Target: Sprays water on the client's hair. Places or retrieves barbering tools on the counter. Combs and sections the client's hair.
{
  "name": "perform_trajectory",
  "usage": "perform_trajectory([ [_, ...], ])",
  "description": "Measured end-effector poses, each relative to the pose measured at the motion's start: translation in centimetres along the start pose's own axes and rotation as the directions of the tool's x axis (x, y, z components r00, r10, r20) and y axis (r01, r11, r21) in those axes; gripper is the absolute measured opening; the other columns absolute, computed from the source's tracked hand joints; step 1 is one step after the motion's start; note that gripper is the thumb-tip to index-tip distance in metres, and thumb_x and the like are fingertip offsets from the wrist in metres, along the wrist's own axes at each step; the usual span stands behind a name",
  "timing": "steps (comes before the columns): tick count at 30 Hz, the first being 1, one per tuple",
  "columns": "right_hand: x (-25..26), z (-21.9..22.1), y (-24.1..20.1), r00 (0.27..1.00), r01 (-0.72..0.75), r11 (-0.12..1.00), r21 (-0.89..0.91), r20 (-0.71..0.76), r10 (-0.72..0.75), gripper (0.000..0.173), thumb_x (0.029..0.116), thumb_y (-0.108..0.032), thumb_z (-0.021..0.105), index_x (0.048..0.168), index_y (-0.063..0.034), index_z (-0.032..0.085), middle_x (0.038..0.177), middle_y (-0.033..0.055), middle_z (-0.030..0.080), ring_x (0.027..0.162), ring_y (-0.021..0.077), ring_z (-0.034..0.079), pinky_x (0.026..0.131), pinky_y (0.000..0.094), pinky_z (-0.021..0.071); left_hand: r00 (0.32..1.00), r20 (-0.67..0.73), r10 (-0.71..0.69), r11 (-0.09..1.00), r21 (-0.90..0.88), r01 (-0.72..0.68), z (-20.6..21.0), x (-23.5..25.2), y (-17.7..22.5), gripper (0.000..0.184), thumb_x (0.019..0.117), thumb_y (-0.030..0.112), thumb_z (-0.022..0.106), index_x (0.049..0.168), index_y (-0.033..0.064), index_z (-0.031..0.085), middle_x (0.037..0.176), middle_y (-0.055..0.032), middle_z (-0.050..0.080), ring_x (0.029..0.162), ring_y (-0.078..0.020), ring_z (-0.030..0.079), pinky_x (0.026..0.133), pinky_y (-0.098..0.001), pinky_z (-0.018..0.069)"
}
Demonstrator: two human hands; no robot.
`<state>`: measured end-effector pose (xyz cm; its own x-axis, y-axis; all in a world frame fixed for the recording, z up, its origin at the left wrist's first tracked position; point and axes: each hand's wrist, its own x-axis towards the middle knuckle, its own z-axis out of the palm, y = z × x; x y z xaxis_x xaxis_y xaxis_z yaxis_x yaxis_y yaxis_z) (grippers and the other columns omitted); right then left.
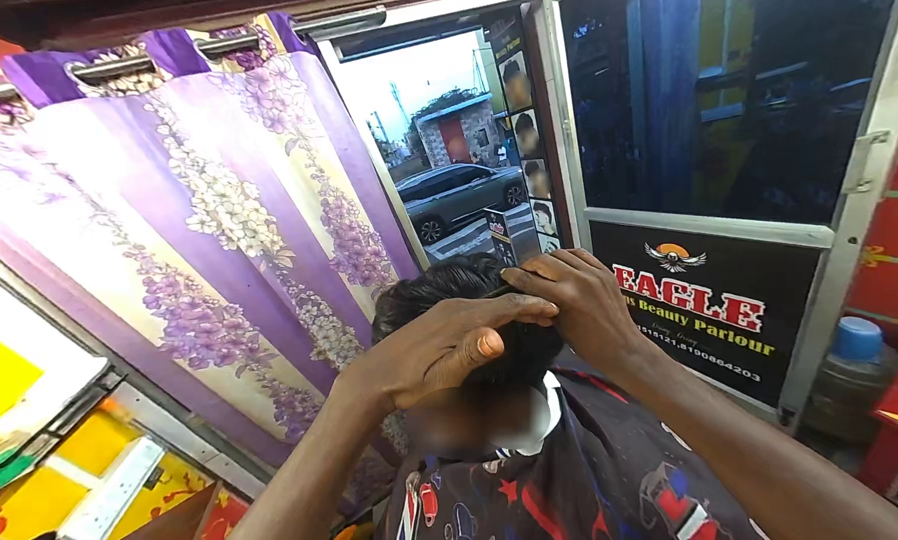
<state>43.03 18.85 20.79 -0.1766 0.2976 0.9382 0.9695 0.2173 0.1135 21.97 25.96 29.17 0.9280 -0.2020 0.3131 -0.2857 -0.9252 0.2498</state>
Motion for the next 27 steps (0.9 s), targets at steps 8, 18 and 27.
perform_trajectory([
  [8, 0.1, 0.2, 0.3, 0.997, -0.050, 0.998, 0.034, 0.055, 0.048, 0.028, 0.0949, 0.000, 0.060, 0.108, -0.0164, 0.078, 0.095, 0.0052, 0.073, 0.091, 0.0243, 0.070, 0.081, 0.0410, 0.0561, 0.998, -0.053, -0.031, 0.993, -0.116, 0.024, 1.4, -0.8, -1.1, 0.093, 0.0999, 0.072, 0.006, 0.135, 0.0084, 0.065, 0.133, 0.0005, 0.067, 0.129, -0.0100, 0.058, 0.115, -0.0355, 0.0446],
  [18, -6.5, -2.5, -1.9, 0.805, -0.354, 0.824, 0.443, -0.305, 0.509, 0.020, 0.1075, -0.019, 0.052, 0.115, -0.0070, 0.067, 0.103, 0.0010, 0.069, 0.092, 0.0072, 0.068, 0.080, 0.0264, 0.0593, 0.992, -0.062, -0.108, 0.980, -0.171, 0.096, 0.9, -1.0, -2.7, 0.102, 0.0967, 0.073, -0.004, 0.140, 0.0086, 0.062, 0.139, 0.0035, 0.065, 0.140, -0.0113, 0.049, 0.131, -0.0525, 0.0121],
  [27, -11.7, 1.4, -3.3, 0.937, -0.257, 0.949, 0.182, -0.193, 0.290, 0.022, 0.1023, -0.012, 0.054, 0.108, -0.0165, 0.075, 0.105, 0.0037, 0.075, 0.099, 0.0127, 0.072, 0.084, 0.0278, 0.0588, 0.989, -0.029, -0.147, 0.970, -0.199, 0.139, 0.5, -1.2, -3.1, 0.107, 0.0934, 0.076, -0.007, 0.144, 0.0080, 0.057, 0.139, 0.0018, 0.065, 0.141, -0.0160, 0.050, 0.130, -0.0550, 0.0116],
])
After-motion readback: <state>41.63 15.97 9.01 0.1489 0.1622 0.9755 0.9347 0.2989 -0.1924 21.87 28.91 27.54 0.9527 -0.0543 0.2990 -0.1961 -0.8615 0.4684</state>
